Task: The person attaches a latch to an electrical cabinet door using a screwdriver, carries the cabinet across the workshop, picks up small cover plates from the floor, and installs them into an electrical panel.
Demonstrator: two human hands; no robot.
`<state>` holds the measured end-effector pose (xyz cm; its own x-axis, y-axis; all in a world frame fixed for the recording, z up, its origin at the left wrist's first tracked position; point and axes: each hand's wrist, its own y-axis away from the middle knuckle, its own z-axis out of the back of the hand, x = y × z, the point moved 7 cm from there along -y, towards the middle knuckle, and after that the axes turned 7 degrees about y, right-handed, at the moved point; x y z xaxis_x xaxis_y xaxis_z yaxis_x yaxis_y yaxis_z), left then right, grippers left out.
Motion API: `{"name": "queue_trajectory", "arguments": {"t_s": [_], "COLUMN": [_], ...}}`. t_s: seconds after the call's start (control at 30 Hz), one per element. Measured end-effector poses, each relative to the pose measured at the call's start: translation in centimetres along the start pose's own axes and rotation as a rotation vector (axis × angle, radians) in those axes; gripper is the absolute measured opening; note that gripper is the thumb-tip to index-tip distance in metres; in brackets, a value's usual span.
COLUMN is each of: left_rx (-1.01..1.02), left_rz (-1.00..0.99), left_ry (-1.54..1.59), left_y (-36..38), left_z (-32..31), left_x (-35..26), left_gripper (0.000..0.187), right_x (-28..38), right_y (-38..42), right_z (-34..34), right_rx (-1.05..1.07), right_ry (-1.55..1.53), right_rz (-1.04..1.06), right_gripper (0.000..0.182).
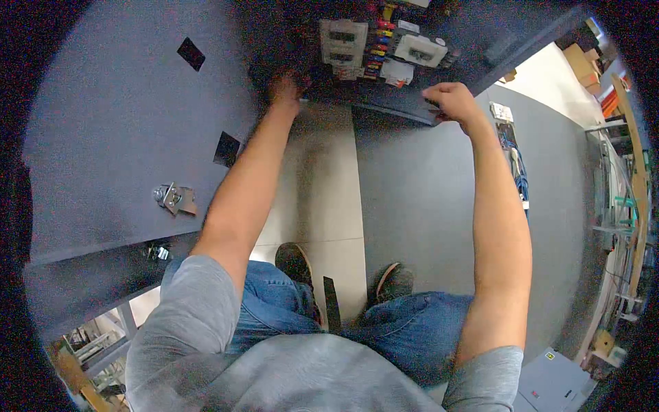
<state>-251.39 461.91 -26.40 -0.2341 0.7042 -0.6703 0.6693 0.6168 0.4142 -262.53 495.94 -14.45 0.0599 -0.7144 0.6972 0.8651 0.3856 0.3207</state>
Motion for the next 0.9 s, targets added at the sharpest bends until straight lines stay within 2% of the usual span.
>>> {"name": "queue_trajectory", "arguments": {"t_s": [0.13,0.2,0.27,0.33,0.43,0.53,0.63,0.73,0.83,0.9], "left_rx": [0.148,0.006,-0.021,0.084,0.124,0.272,0.068,0.041,0.162,0.162], "left_rz": [-0.094,-0.11,-0.098,-0.063,-0.053,-0.177,-0.251,-0.366,-0.234,-0.264], "left_ry": [0.137,0.0,0.091,0.409,0.164,0.231,0.054,0.032,0.143,0.104], "left_y": [-4.7,-2.9,-3.3,-4.8,-5.9,-7.3,-3.5,-6.5,-4.7,-3.6], "left_z": [0.4,-0.7,-0.6,-0.9,-1.5,-1.5,-1.9,-1.4,-2.5,-2.8], "left_x": [2.0,1.1,1.6,2.5,2.9,2.8,0.7,1.4,1.2,0.7], "left_gripper": [0.034,0.034,0.034,0.034,0.034,0.035,0.036,0.034,0.03,0.026], "right_x": [-1.9,-2.6,-2.8,-3.1,-4.1,-4.4,-4.1,-4.3,-3.9,-4.4], "right_y": [0.3,0.1,0.3,0.4,0.1,0.1,0.0,-0.2,0.5,0.2], "right_z": [0.3,0.4,0.5,0.5,0.6,0.6,0.6,0.5,0.5,0.6], "right_rx": [-0.049,-0.013,0.01,0.007,0.031,0.007,0.025,0.032,0.033,0.048], "right_ry": [-0.002,0.017,0.029,0.028,0.042,0.052,0.053,0.065,0.069,0.062], "right_rz": [-0.039,-0.063,-0.077,-0.074,-0.085,-0.082,-0.099,-0.083,-0.095,-0.112], "right_gripper": [0.023,0.024,0.025,0.026,0.026,0.026,0.027,0.026,0.026,0.025]}}
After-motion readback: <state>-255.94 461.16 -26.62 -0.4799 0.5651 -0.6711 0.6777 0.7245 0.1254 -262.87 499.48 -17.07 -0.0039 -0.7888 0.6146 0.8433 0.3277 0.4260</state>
